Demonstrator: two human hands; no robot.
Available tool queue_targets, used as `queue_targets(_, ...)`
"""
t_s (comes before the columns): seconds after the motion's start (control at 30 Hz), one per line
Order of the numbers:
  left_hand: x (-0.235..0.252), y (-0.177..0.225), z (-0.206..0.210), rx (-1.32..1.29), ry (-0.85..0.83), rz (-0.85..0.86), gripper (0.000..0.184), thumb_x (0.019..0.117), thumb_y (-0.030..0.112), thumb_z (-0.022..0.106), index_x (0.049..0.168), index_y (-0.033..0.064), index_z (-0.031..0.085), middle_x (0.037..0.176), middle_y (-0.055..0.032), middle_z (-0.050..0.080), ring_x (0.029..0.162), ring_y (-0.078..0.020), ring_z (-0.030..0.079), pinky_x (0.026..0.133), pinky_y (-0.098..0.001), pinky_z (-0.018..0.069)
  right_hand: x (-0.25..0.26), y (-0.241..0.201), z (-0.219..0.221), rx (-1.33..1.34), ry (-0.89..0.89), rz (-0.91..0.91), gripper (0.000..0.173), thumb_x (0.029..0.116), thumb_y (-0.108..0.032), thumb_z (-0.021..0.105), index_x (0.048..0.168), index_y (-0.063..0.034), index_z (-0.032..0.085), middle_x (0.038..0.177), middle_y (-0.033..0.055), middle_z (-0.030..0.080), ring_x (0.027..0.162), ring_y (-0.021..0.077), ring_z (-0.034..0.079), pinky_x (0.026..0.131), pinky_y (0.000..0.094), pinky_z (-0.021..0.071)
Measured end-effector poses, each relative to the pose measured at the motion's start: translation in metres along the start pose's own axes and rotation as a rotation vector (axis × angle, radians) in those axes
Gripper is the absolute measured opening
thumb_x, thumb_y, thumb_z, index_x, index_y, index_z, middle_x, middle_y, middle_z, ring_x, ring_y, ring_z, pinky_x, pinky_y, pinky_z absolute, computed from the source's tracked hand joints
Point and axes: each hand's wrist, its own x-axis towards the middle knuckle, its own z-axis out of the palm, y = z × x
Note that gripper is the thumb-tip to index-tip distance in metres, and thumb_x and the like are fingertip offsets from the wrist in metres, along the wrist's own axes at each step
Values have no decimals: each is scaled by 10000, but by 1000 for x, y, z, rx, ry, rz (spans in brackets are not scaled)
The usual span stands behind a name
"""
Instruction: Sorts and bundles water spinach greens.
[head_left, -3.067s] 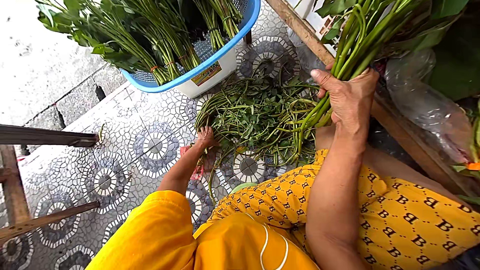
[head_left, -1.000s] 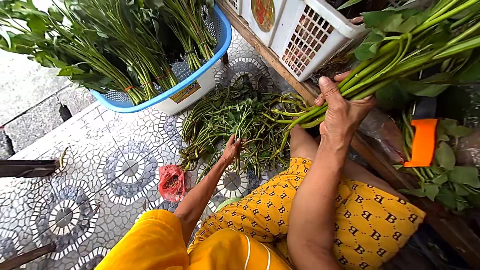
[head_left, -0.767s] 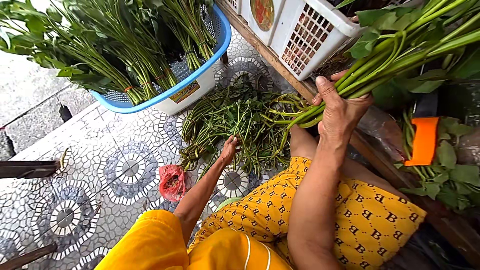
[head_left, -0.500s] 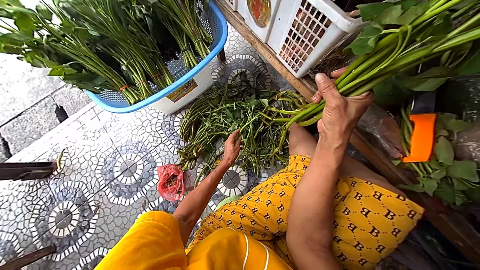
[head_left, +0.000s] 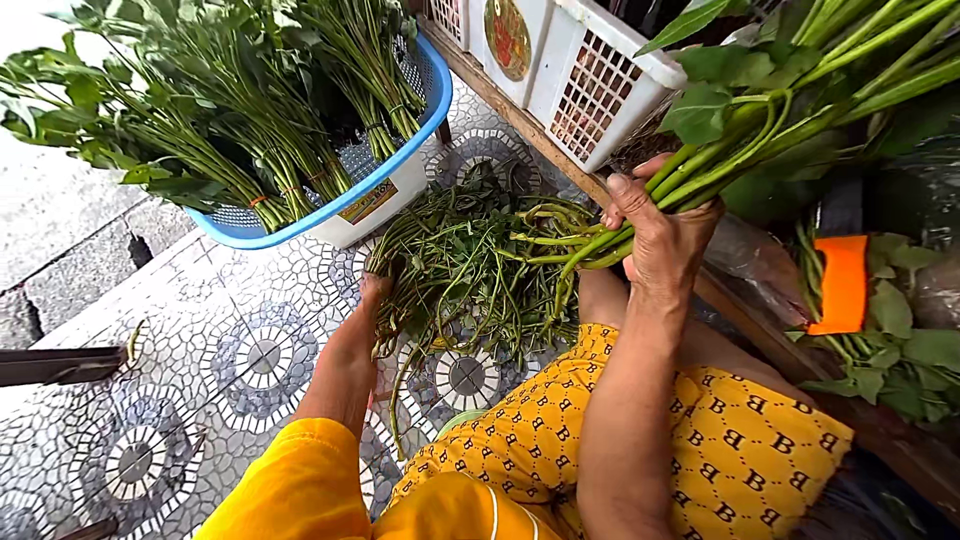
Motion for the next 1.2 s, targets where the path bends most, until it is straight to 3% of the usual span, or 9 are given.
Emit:
queue_targets(0.07, 9, -14, -4, -15, -82, 35, 1000, 864, 431, 782, 1549, -89, 272, 1525, -346, 399, 1441, -450, 394, 1188, -570, 321, 1, -1, 0, 50, -28, -21, 220, 855, -5, 756, 992, -115, 624, 722, -77, 670, 558, 48, 620, 530, 221, 570)
queue_targets(0.2, 20, -17, -8, -221, -136, 21, 882, 830, 541, 803, 1411, -48, 498, 1335, -280, 592, 1252, -382, 584, 1044, -556, 483, 0, -2, 3, 65, -9, 38, 227, 857, 4, 745, 995, -114, 611, 723, -73, 668, 542, 44, 615, 522, 215, 573)
queue_targets(0.27, 15, -10, -19, -80, -138, 23, 805, 842, 540, 774, 1379, -22, 564, 1394, -275, 565, 1342, -403, 513, 1104, -594, 409, 0, 2, 4, 60, -6, 94, 208, 862, 12, 740, 985, -99, 613, 709, -63, 663, 522, 44, 602, 502, 207, 560)
queue_targets(0.33, 8, 1, -28, 1, -130, 11, 826, 813, 496, 793, 1419, -5, 541, 1517, -307, 432, 1447, -446, 377, 1154, -630, 332, 0, 6, 6, 49, -7, 156, 185, 870, 11, 735, 972, -92, 618, 675, -63, 649, 502, 35, 587, 488, 195, 543)
queue_targets(0.43, 4, 6, -27, -305, -167, -16, 738, 855, 282, 796, 1434, -35, 465, 1366, -266, 556, 1234, -358, 572, 991, -535, 504, -2, 14, 12, 61, -30, 246, 177, 876, 19, 727, 971, -75, 610, 689, -50, 649, 501, 28, 576, 479, 188, 532)
queue_targets(0.53, -7, 11, -28, -491, -280, -42, 655, 917, 249, 726, 1440, -9, 427, 1206, -218, 637, 1020, -292, 662, 840, -477, 571, -4, 21, 24, 62, -49, 310, 171, 863, 28, 742, 951, -52, 618, 670, -37, 634, 486, 28, 559, 469, 188, 523)
queue_targets(0.8, -89, 64, -77, -673, -109, 171, 484, 858, 168, 788, 1234, -35, 560, 945, -137, 678, 771, -199, 670, 719, -414, 582, -7, 38, 40, -26, -120, 394, 186, 858, 13, 770, 960, -35, 622, 684, -26, 626, 479, 28, 540, 465, 184, 510)
queue_targets(1.03, -152, 73, -107, -869, -25, 364, 632, 861, 194, 772, 1338, 7, 402, 1025, -130, 628, 808, -187, 663, 722, -391, 594, -10, 46, 38, -57, -118, 397, 211, 846, 11, 776, 966, -43, 611, 686, -41, 622, 482, 25, 547, 466, 184, 519)
queue_targets(1.2, -181, 52, -31, -1081, 68, 234, 569, 913, 123, 733, 1332, -46, 387, 1004, -187, 621, 806, -240, 677, 718, -419, 610, -12, 44, 46, -105, -91, 428, 182, 856, 19, 768, 957, -25, 622, 660, -34, 604, 469, 14, 525, 457, 172, 497)
